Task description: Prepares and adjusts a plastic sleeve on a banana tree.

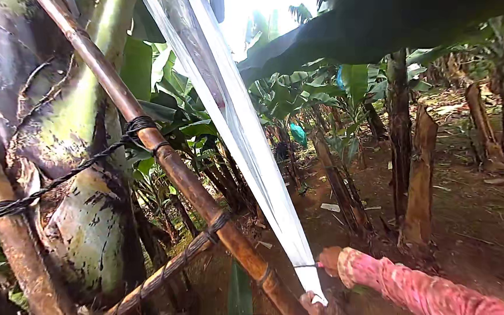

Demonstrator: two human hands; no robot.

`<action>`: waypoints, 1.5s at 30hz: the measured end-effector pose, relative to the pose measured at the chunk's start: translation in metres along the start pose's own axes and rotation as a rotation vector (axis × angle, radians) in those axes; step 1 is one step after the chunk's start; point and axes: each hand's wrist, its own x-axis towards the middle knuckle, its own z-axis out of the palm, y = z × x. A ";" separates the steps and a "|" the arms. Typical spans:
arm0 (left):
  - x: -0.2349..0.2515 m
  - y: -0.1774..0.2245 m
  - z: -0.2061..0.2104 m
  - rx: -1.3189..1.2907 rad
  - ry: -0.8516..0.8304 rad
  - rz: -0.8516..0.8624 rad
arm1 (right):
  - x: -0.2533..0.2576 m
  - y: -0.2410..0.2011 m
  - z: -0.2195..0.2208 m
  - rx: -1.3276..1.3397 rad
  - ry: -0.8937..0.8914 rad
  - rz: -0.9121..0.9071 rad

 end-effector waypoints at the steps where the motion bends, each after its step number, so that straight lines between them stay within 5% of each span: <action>1: 0.006 -0.022 0.003 0.030 0.024 0.028 | -0.006 -0.014 0.001 -0.006 0.010 -0.019; 12: 0.002 -0.020 -0.003 0.224 -0.016 0.034 | -0.033 -0.032 0.006 -0.216 -0.024 -0.088; 18: -0.016 0.007 -0.005 0.209 -0.057 0.017 | -0.019 -0.016 0.009 -0.080 -0.089 0.066; 22: -0.026 0.059 -0.051 -0.110 0.201 0.146 | -0.020 0.000 -0.005 -0.014 -0.172 0.039; 26: 0.019 0.110 -0.084 -0.473 0.420 0.138 | -0.006 -0.021 0.005 0.068 -0.191 -0.050; 30: 0.042 0.117 -0.072 -0.621 0.265 0.140 | 0.010 -0.041 0.010 0.177 -0.084 -0.027; 33: 0.012 0.114 -0.084 -0.468 0.199 0.157 | 0.028 0.019 0.038 0.171 0.161 -0.083; 36: -0.008 0.108 -0.096 -0.633 0.288 0.118 | 0.035 0.053 0.064 0.147 0.183 -0.100; 41: -0.028 0.153 -0.053 -0.830 -0.106 0.198 | -0.042 -0.045 0.035 0.542 0.172 0.178; 45: -0.066 0.134 -0.100 -0.839 0.219 0.189 | 0.006 0.056 0.101 0.760 -0.040 0.112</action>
